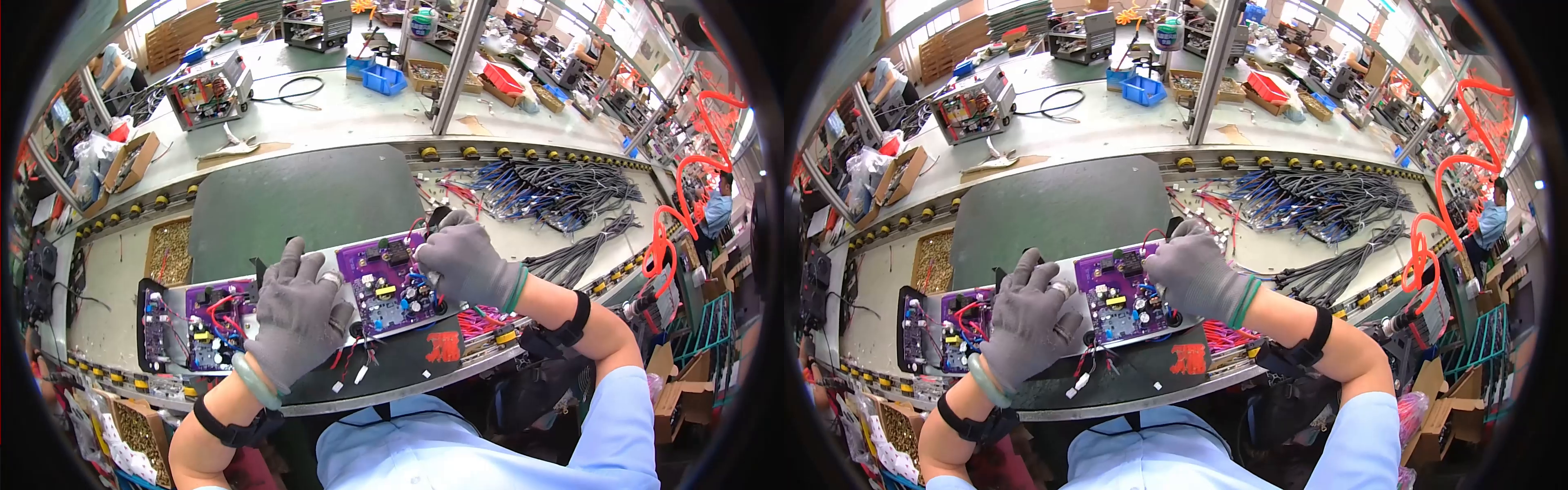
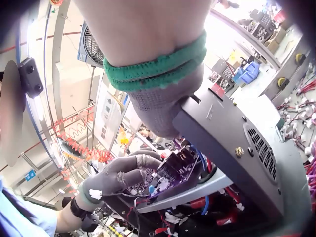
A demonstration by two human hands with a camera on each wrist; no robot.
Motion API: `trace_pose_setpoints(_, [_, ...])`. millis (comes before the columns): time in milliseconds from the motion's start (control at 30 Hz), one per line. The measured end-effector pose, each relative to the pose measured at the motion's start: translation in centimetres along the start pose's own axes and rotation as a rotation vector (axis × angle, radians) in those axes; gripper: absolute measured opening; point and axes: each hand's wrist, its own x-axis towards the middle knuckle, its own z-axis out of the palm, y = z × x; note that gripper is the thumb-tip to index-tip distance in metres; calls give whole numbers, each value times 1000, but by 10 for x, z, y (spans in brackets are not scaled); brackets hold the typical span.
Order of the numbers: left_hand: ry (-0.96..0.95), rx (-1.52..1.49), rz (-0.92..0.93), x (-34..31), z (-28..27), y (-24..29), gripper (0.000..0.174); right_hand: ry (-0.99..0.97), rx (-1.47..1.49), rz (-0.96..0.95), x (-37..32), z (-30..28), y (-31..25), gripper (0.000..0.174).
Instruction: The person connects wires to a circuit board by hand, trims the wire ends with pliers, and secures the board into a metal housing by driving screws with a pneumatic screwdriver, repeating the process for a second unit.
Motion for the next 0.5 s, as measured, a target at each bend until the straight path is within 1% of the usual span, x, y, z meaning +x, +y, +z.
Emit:
trace_pose_setpoints(67, [17,-43,19,2,-4,1,37,-106,-65,-29,1,3,1,8])
trace_pose_setpoints(100, [11,-50,4,1,-7,1,37,-81,-28,-81,3,4,3,7])
trace_pose_setpoints(133, [8,-64,6,3,-9,4,38,-142,-3,-108,5,6,2,6])
trace_pose_setpoints(167, [9,-94,3,3,-12,4,39,-191,-90,-89,7,14,1,16])
trace_pose_setpoints(200, [13,-137,39,6,-12,4,41,-329,-30,-28,11,14,1,18])
trace_pose_setpoints(233, [96,-44,103,4,-6,3,37,-313,-19,-63,14,11,1,14])
trace_pose_setpoints(267, [197,40,159,1,1,2,33,-415,-169,-126,18,12,0,11])
trace_pose_setpoints(300, [133,80,180,-1,-2,0,40,-367,-263,-153,16,15,2,12])
trace_pose_setpoints(333, [64,146,184,-1,-7,-3,47,-241,-255,-132,13,27,6,12])
trace_pose_setpoints(367, [87,146,242,1,-13,6,47,-174,-199,-108,10,22,4,13])
trace_pose_setpoints(400, [209,127,254,-2,-19,16,42,-253,-266,-60,9,13,-3,10])
trace_pose_setpoints(433, [330,113,255,-9,-27,25,37,63,-120,-74,4,16,-1,8])
trace_pose_setpoints(467, [362,133,290,-21,-35,37,36,378,25,-104,0,19,1,7])
trace_pose_setpoints(500, [397,-33,314,-34,-33,40,39,487,2,-74,-9,15,-10,8])
